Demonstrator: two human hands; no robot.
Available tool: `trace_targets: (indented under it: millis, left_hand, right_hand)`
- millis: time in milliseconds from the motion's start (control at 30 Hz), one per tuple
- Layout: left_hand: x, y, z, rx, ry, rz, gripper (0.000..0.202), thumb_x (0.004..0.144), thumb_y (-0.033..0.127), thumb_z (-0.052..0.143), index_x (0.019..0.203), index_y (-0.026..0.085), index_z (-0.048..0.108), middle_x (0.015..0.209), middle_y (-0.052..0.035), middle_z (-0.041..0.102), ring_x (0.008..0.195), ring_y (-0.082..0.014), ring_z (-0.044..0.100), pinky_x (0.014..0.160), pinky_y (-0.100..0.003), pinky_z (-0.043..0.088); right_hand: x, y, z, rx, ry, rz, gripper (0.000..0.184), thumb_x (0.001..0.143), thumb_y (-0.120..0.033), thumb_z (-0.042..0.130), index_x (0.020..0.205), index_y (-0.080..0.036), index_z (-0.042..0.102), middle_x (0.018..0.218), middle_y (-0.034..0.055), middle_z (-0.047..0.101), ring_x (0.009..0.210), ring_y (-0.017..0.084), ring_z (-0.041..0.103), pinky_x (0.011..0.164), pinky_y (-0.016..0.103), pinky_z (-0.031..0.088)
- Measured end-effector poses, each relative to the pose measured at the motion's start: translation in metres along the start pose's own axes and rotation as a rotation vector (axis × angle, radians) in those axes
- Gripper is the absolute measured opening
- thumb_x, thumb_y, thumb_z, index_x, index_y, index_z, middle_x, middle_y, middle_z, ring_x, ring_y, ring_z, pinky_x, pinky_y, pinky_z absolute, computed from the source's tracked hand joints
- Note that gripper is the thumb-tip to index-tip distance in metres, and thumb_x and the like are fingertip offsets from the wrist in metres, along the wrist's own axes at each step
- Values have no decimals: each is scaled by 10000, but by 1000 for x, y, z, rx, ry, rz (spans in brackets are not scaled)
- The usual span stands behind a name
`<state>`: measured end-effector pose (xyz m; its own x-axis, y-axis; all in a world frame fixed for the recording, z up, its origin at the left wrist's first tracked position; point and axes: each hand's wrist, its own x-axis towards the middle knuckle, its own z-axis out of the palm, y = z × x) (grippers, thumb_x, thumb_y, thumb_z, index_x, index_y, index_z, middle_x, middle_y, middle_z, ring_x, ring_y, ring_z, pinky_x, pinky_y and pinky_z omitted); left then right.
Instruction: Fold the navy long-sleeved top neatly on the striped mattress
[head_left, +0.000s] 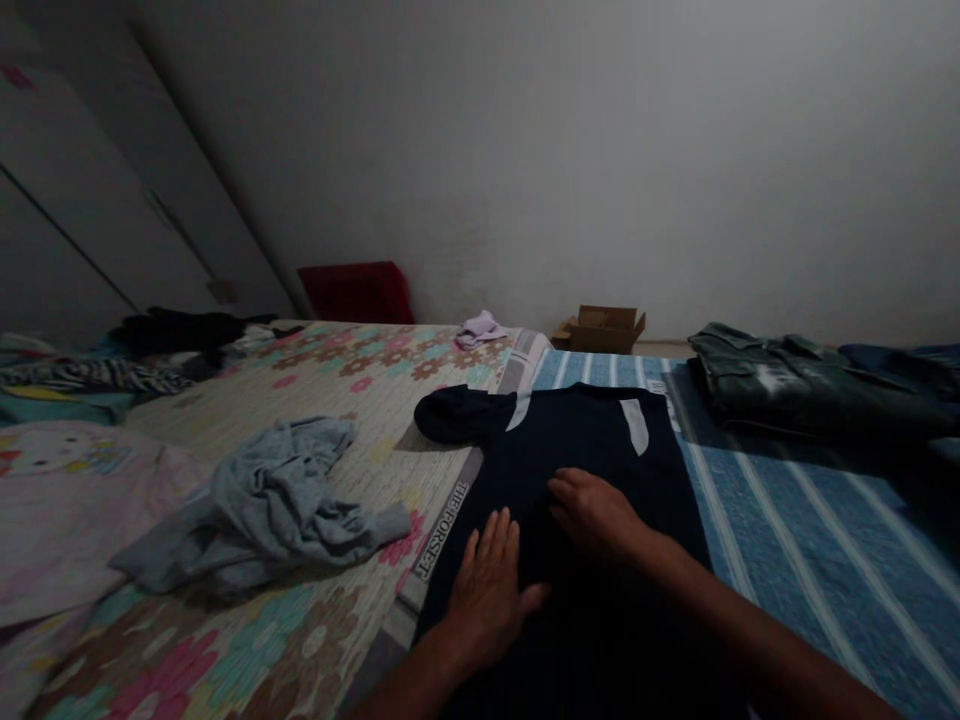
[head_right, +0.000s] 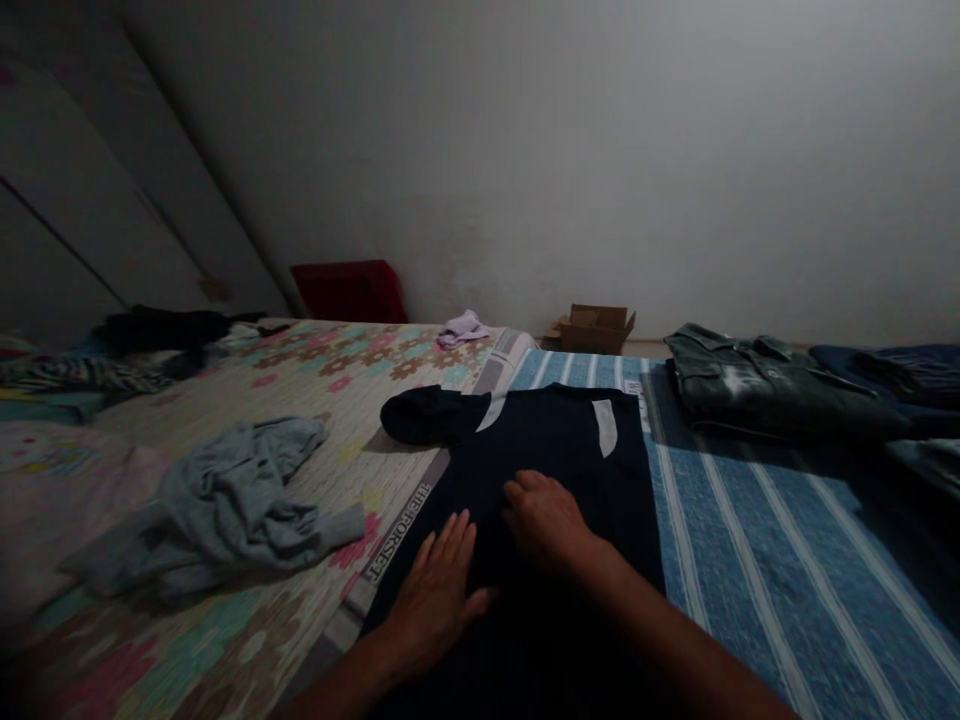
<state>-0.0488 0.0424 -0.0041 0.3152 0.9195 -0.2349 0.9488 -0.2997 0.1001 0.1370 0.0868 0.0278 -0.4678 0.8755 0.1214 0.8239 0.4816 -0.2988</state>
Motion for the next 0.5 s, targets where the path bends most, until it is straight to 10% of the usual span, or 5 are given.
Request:
trace_targets:
  millis: [133, 267, 500]
  left_hand:
    - [0, -9, -10, -131, 12, 67, 678, 880, 521, 341, 1394, 79, 323, 1493, -151, 178, 1375, -274, 141, 1095, -465, 229]
    - [22, -41, -29, -156, 300, 99, 590, 883, 458, 380, 1372, 129, 365, 1492, -124, 235, 1369, -253, 201, 1092, -440, 260]
    - [97, -105, -85, -176, 819, -299, 635, 785, 415, 495, 1270, 12, 418, 1402, -246, 346, 1329, -328, 282, 1072, -455, 274]
  right_hand:
    - [52, 42, 20, -124, -32, 101, 310, 879, -239, 397, 1146, -164, 537, 1274, 144, 490, 1195, 254, 424, 924, 381, 366]
    - [99, 69, 31, -157, 7, 153, 358, 897, -223, 350, 1211, -135, 498, 1319, 176, 451, 1252, 284, 360, 948, 431, 332]
    - [158, 101, 45, -176, 49, 177, 417, 915, -307, 348, 1275, -121, 448, 1389, 187, 382, 1298, 293, 297, 982, 467, 283]
